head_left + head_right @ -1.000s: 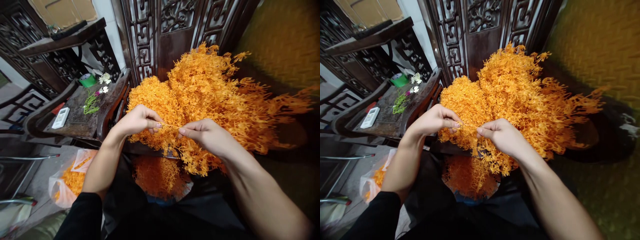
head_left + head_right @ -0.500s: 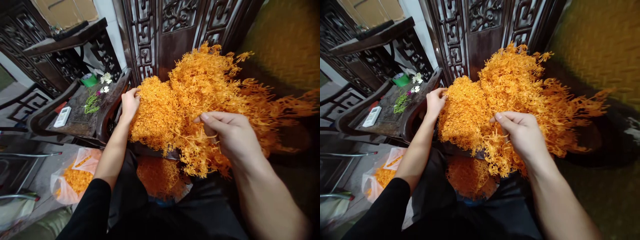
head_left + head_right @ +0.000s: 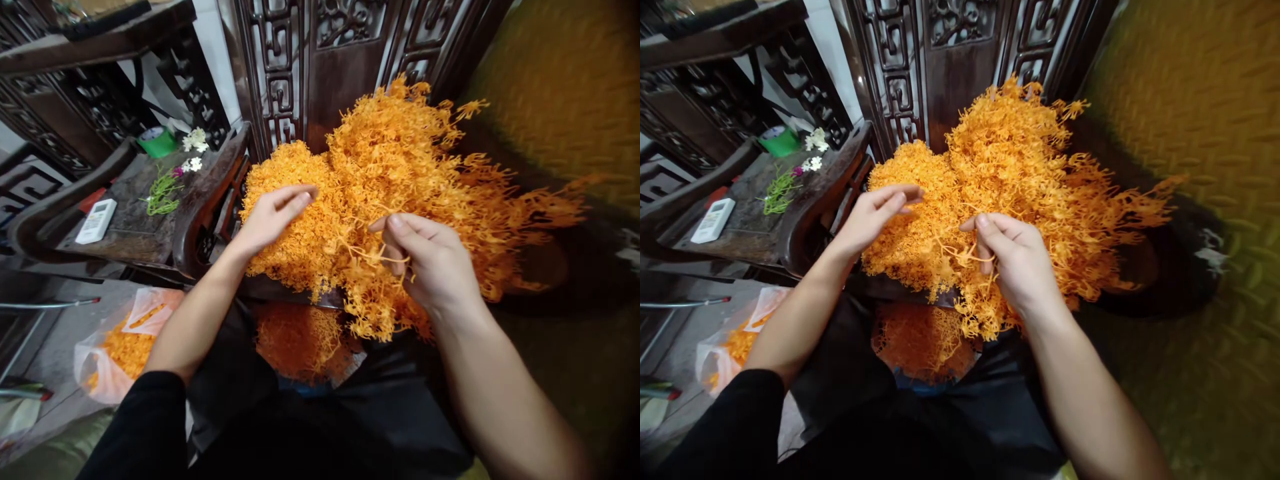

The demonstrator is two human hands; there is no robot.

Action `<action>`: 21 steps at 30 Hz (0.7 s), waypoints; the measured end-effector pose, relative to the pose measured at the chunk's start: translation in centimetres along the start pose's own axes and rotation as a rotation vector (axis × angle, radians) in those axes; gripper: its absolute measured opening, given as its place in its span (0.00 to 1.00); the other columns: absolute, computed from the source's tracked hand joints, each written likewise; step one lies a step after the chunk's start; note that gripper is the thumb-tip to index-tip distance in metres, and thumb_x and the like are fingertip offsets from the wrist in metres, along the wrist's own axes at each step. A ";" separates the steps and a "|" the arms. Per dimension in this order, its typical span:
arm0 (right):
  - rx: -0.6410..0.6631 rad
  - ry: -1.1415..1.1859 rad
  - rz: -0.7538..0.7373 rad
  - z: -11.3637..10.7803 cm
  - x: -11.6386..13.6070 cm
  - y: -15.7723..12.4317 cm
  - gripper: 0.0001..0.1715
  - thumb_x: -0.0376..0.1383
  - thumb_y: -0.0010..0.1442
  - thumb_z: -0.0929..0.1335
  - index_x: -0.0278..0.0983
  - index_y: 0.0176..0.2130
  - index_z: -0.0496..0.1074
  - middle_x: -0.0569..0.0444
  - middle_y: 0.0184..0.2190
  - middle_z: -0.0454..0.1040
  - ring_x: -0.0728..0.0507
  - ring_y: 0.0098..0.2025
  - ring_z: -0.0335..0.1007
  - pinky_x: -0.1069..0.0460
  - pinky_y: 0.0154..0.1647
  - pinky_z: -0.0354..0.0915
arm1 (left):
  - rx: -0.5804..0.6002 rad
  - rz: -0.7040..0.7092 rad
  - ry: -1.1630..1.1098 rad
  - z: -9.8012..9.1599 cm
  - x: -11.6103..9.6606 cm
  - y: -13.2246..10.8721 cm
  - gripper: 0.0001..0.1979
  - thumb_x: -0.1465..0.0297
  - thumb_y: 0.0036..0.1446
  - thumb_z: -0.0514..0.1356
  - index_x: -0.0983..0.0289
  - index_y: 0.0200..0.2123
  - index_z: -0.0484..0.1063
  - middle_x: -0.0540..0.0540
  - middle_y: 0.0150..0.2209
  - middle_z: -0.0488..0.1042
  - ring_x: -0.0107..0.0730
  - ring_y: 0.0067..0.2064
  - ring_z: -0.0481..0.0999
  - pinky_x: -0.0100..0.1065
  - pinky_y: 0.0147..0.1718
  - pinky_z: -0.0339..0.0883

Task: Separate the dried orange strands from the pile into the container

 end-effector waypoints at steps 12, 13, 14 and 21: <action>0.041 -0.074 -0.048 4.4 -0.6 -1.3 0.23 0.57 0.67 0.68 0.41 0.40 0.76 0.56 0.23 0.72 0.47 0.24 0.66 0.50 0.30 0.63 | 0.145 -0.094 0.212 1.6 -4.1 -9.7 0.25 0.45 0.59 0.65 0.63 0.29 0.77 0.50 0.23 0.74 0.26 0.25 0.71 0.30 0.27 0.60; 0.041 -0.080 -0.050 4.7 -0.7 -1.4 0.23 0.57 0.67 0.68 0.41 0.40 0.76 0.56 0.24 0.73 0.47 0.25 0.67 0.50 0.30 0.64 | 0.207 -0.147 0.189 1.7 -3.5 -9.9 0.25 0.46 0.58 0.66 0.64 0.29 0.77 0.50 0.23 0.74 0.27 0.26 0.71 0.30 0.27 0.61; 0.042 -0.084 -0.051 5.1 -0.9 -1.5 0.23 0.57 0.67 0.68 0.41 0.40 0.76 0.55 0.25 0.74 0.47 0.26 0.68 0.50 0.31 0.65 | 0.258 -0.196 0.135 1.9 -3.0 -10.0 0.24 0.47 0.57 0.67 0.64 0.31 0.79 0.50 0.24 0.75 0.27 0.26 0.72 0.30 0.27 0.61; 0.091 -0.122 -0.030 7.0 -2.4 -1.8 0.19 0.53 0.63 0.73 0.40 0.37 0.77 0.53 0.31 0.77 0.46 0.30 0.70 0.50 0.33 0.66 | 0.208 -0.522 -0.635 2.0 0.1 -10.7 0.35 0.66 0.55 0.72 0.62 0.65 0.69 0.54 0.36 0.82 0.31 0.32 0.82 0.28 0.26 0.71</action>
Point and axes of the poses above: each hand's wrist, its own y-axis towards the middle knuckle, its own z-axis out of the palm, x = y × z, the point moved 8 cm from there along y, towards the middle knuckle
